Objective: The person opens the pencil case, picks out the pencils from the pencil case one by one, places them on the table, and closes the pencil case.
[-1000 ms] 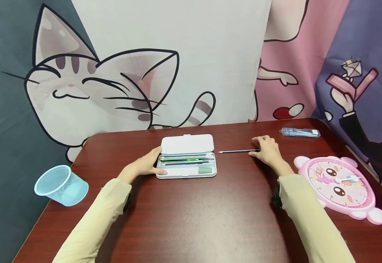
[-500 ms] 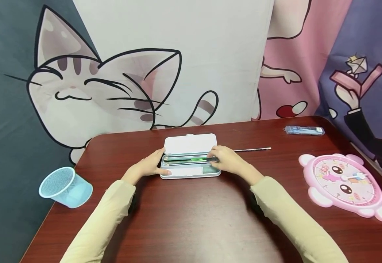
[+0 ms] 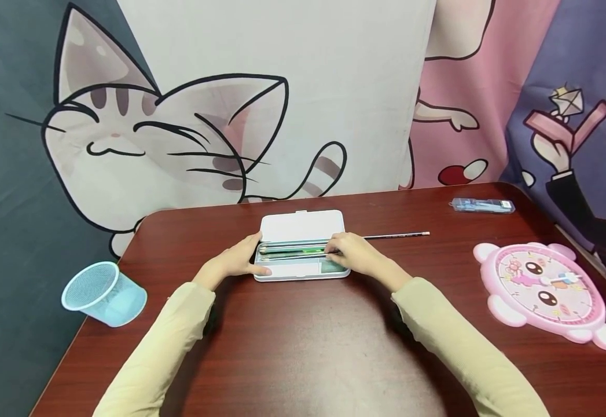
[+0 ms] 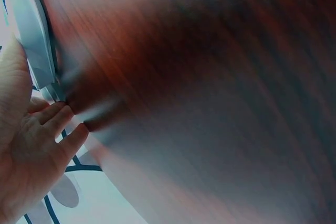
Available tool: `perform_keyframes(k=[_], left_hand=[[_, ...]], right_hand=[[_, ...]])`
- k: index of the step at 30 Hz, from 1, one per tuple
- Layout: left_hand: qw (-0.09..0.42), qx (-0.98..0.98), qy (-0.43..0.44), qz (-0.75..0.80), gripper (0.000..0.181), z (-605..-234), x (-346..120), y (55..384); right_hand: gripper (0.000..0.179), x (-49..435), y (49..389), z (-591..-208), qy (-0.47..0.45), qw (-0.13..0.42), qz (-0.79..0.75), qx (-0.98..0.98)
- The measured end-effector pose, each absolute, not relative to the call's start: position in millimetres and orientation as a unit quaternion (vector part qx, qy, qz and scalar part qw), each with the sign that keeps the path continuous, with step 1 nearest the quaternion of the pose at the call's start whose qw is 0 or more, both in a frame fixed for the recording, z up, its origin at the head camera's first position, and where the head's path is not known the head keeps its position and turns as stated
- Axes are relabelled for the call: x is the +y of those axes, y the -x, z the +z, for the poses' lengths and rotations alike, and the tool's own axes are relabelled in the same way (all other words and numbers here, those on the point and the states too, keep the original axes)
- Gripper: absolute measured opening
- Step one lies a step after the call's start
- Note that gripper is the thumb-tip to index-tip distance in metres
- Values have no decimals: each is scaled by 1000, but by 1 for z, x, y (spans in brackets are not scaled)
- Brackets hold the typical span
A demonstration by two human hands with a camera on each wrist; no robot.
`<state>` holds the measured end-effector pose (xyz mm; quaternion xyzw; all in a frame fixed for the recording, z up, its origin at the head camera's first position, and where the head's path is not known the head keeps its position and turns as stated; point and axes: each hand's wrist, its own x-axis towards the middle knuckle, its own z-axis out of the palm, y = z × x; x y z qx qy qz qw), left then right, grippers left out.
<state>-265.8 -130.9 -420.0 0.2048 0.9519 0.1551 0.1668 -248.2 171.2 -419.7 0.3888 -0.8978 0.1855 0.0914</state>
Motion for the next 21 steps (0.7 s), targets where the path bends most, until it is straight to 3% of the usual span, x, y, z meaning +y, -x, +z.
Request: perform_keyframes(k=[11,21], left_hand=[[168,951,-202,164,106,-420,-131,264],[166,952,-198,166,107,-419,-130,264]], right_hand=[[10,218,260,-420,-345,151,269,-887],[21,288,264,-431,-336,231,232,-883]])
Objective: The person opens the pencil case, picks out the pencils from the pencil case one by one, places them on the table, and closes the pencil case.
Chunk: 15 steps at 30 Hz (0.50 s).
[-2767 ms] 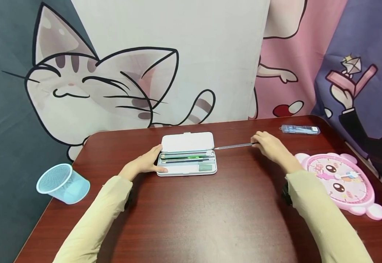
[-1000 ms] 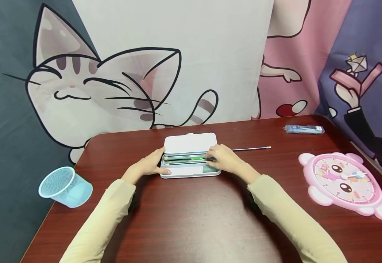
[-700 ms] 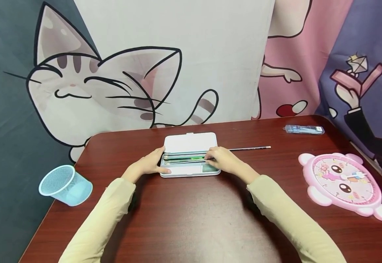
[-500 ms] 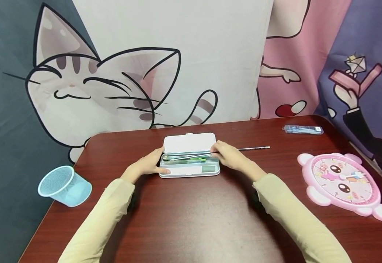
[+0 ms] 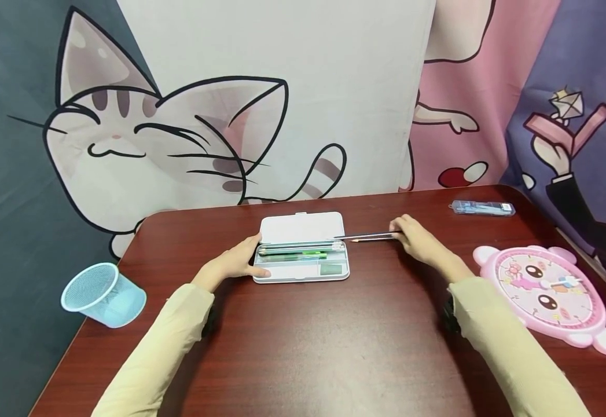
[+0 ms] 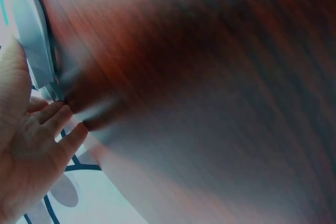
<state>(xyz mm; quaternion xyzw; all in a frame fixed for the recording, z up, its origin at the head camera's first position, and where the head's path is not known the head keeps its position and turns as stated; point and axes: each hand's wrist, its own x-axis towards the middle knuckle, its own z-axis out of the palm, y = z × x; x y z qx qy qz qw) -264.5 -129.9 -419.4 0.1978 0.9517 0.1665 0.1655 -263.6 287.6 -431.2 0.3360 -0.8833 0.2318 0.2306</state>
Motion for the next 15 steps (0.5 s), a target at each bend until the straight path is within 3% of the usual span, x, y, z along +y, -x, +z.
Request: perform_keyframes(k=[15], left_hand=[[174,954,-191,155,107,-417,-129,264]], right_hand=[[14,327,255,-438,-261,184,158,-935]])
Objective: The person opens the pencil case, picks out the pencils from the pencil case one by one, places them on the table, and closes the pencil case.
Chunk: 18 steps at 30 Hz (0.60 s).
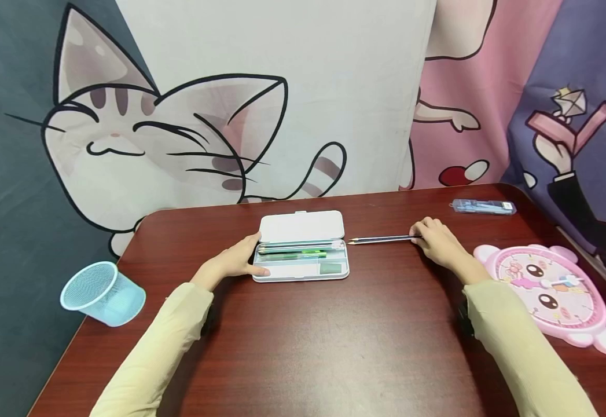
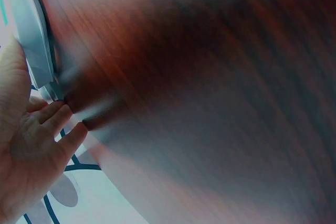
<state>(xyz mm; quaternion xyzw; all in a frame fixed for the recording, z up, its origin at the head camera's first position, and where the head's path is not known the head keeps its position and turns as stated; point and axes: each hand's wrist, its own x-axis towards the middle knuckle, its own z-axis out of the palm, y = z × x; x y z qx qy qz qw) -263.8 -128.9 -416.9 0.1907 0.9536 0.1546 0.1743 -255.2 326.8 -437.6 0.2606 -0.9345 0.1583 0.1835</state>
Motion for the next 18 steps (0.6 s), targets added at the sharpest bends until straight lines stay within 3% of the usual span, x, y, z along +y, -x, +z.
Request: perform_keyframes(k=[10,18], left_hand=[[175,953,-195,155,106,-415,-128,263],[172,953,-199,152,106,-414,-129,263]], right_hand=[[18,313,258,-436,-222,172,175,-943],[15,258,259,-431,-246,147,247,-926]])
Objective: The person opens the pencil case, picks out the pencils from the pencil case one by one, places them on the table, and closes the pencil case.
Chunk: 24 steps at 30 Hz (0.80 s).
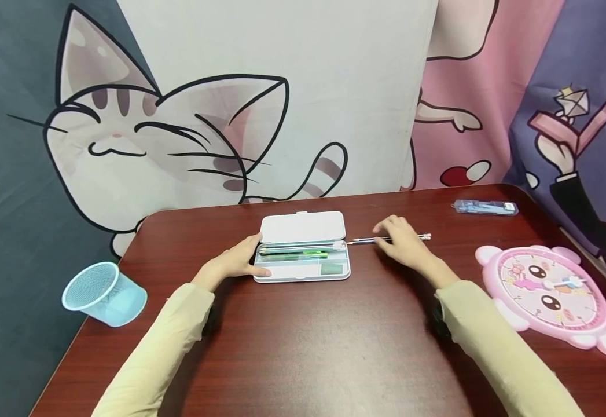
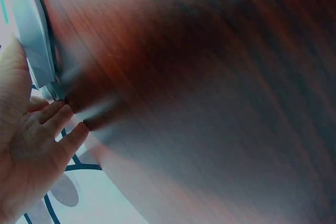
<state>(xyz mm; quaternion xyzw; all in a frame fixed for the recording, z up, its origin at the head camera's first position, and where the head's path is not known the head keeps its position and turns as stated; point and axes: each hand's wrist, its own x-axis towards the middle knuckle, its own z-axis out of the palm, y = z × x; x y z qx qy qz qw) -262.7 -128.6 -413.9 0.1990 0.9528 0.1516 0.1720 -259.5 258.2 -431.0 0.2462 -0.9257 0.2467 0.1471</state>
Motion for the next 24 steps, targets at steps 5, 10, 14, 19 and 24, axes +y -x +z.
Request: perform_keyframes(k=[5,10,14,19,24], left_hand=[[170,953,-203,150,106,-415,-129,263],[170,953,-201,151,106,-417,-128,264],[172,952,-200,153,106,-419,-127,264],[173,952,-198,156,107,-418,-128,264],[171,953,-197,154,107,-418,-129,264]], right_hand=[[22,220,260,-428,-289,115,236,-921],[29,195,262,-426,-321,98,193,-922],[29,183,262,-426,-346,103,168,-917],[22,174,263,-426,-379,138,131,-906],[14,173,264,-428,-396,174,129,-892]])
